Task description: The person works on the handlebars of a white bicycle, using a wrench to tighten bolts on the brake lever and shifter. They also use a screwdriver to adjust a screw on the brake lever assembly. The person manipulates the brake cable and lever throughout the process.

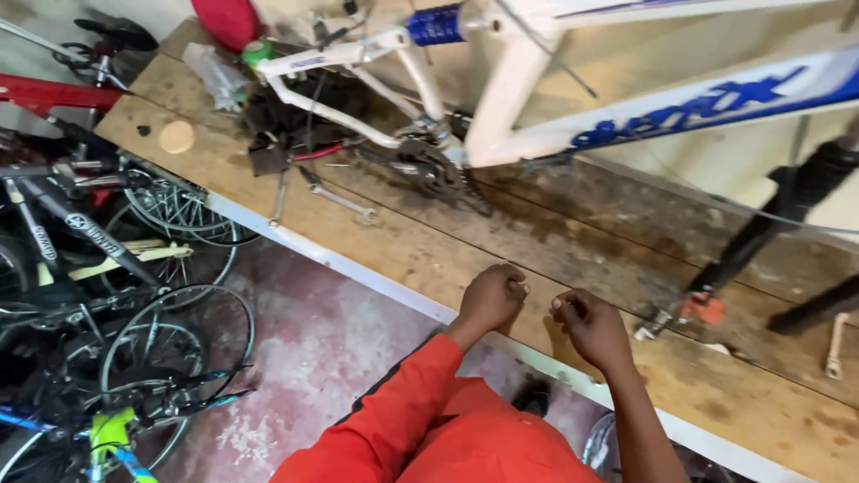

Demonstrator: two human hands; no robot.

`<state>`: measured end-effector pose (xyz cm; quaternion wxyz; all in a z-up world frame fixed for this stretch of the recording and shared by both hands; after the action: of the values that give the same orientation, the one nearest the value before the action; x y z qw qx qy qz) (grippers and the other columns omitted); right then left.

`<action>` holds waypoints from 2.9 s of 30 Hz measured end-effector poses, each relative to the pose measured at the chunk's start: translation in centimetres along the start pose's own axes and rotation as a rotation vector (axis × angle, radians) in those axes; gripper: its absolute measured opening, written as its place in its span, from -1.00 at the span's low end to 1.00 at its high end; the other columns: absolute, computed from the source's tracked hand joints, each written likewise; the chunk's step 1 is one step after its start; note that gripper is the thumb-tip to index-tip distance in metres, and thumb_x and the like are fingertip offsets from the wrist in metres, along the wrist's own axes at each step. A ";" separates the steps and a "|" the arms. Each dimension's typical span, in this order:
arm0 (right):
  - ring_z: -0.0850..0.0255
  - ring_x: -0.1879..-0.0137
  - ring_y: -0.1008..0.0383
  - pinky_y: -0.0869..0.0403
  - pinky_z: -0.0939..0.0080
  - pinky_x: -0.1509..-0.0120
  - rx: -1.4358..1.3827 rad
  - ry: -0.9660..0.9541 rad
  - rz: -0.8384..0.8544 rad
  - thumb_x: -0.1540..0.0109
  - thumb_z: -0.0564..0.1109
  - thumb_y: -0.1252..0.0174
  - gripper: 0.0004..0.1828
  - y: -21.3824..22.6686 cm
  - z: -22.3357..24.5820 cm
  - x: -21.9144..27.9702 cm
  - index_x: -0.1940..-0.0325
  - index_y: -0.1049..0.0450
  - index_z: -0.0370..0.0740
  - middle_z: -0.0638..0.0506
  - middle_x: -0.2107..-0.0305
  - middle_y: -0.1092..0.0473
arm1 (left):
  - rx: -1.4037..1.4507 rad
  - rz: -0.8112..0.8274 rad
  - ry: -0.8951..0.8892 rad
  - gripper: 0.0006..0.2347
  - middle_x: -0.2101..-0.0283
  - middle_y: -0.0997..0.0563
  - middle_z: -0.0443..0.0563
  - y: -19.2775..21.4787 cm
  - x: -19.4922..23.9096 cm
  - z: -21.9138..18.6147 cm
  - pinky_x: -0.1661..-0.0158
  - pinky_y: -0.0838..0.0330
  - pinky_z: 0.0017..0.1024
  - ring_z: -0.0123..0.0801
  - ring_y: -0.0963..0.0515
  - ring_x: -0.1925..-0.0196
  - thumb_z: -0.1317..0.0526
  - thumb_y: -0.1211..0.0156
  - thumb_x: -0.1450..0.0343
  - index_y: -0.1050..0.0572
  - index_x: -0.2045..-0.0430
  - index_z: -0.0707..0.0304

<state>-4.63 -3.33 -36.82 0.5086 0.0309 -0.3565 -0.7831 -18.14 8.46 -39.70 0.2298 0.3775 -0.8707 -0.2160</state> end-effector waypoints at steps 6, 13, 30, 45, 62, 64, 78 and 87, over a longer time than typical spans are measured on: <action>0.02 0.24 -0.62 -0.45 0.01 0.03 0.046 0.039 -0.009 -0.28 0.01 -0.11 -0.76 -5.8 4.6 -2.9 0.09 -0.58 -0.11 -0.10 0.46 -0.58 | 0.035 -0.023 0.052 -0.72 0.15 -0.60 0.10 7.3 0.1 4.5 -0.02 -0.48 -0.04 -0.03 -0.60 -0.01 0.16 -0.02 -0.37 -0.53 0.09 0.16; -0.07 0.19 -0.58 -0.44 -0.05 0.01 0.085 0.099 0.030 -0.25 -0.02 -0.11 -0.75 -10.7 11.6 -4.2 0.06 -0.57 -0.08 -0.09 0.43 -0.57 | 0.065 -0.102 0.140 -0.71 0.19 -0.62 0.13 14.3 0.7 9.6 -0.02 -0.48 -0.03 -0.05 -0.61 0.00 0.16 -0.05 -0.34 -0.53 0.10 0.18; -0.25 -0.02 -0.48 -0.48 -0.22 -0.03 0.328 0.583 0.328 -0.24 -0.06 -0.03 -0.74 -30.4 29.1 -11.2 0.04 -0.52 -0.09 -0.14 0.04 -0.44 | 0.130 -0.513 0.420 -0.67 0.04 -0.57 0.13 28.1 3.2 21.0 -0.07 -0.46 -0.01 0.05 -0.58 -0.07 0.16 0.04 -0.39 -0.48 -0.01 0.19; -0.32 0.01 -0.50 -0.52 -0.30 -0.03 0.524 0.446 0.221 -0.24 -0.13 0.09 -0.63 -39.2 40.2 -16.9 -0.06 -0.49 -0.20 -0.08 -0.18 -0.24 | -0.035 -0.389 0.267 -0.67 0.06 -0.57 0.20 40.4 -4.7 29.8 -0.11 -0.41 -0.04 0.08 -0.55 -0.09 0.26 0.08 -0.36 -0.46 0.01 0.29; -0.10 0.38 -0.53 -0.47 -0.08 0.23 0.028 0.174 -0.229 -0.17 -0.11 -0.04 -0.81 -22.9 29.3 -10.9 0.15 -0.46 -0.09 -0.10 0.57 -0.44 | 0.224 0.028 -0.090 -0.80 0.23 -0.64 0.21 31.7 -6.0 11.9 0.08 -0.50 -0.07 0.08 -0.62 0.09 0.26 -0.01 -0.44 -0.55 0.12 0.19; -0.08 0.43 -0.52 -0.46 -0.06 0.27 -0.001 0.140 -0.260 -0.17 -0.09 -0.03 -0.80 -21.1 26.3 -10.0 0.15 -0.46 -0.09 -0.10 0.62 -0.44 | 0.226 0.061 -0.114 -0.80 0.24 -0.65 0.18 28.7 -6.3 10.5 0.10 -0.50 -0.08 0.04 -0.63 0.11 0.26 -0.03 -0.44 -0.56 0.13 0.17; 0.08 0.37 -0.46 -0.43 0.05 0.23 -0.259 0.040 -0.355 -0.21 -0.24 -0.06 -0.81 -4.6 12.3 -0.9 0.13 -0.53 -0.25 -0.18 0.56 -0.44 | 0.249 0.221 -0.247 -0.82 0.26 -0.63 0.24 9.7 -2.5 -2.7 0.15 -0.50 -0.12 0.01 -0.63 0.18 0.28 -0.01 -0.48 -0.54 0.14 0.25; 0.22 0.40 -0.38 -0.40 0.17 0.25 -0.403 0.033 -0.593 -0.20 -0.20 -0.19 -0.83 4.0 7.0 0.3 0.15 -0.56 -0.25 -0.08 0.53 -0.43 | 0.321 0.259 -0.594 -0.82 0.31 -0.53 0.44 12.3 1.5 -16.7 0.19 -0.52 0.00 0.21 -0.59 0.19 0.30 -0.01 -0.49 -0.48 0.18 0.51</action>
<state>-4.53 -0.76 -29.16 0.2608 0.0445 -0.1622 -0.9506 -16.50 11.61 -19.19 -0.0701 0.2160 -0.9629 -0.1459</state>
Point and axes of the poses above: each hand's wrist, its own x-axis away from the middle knuckle, its own y-axis out of the back of the hand, z = x × y, the point moved 9 cm from there along -x, towards the middle knuckle
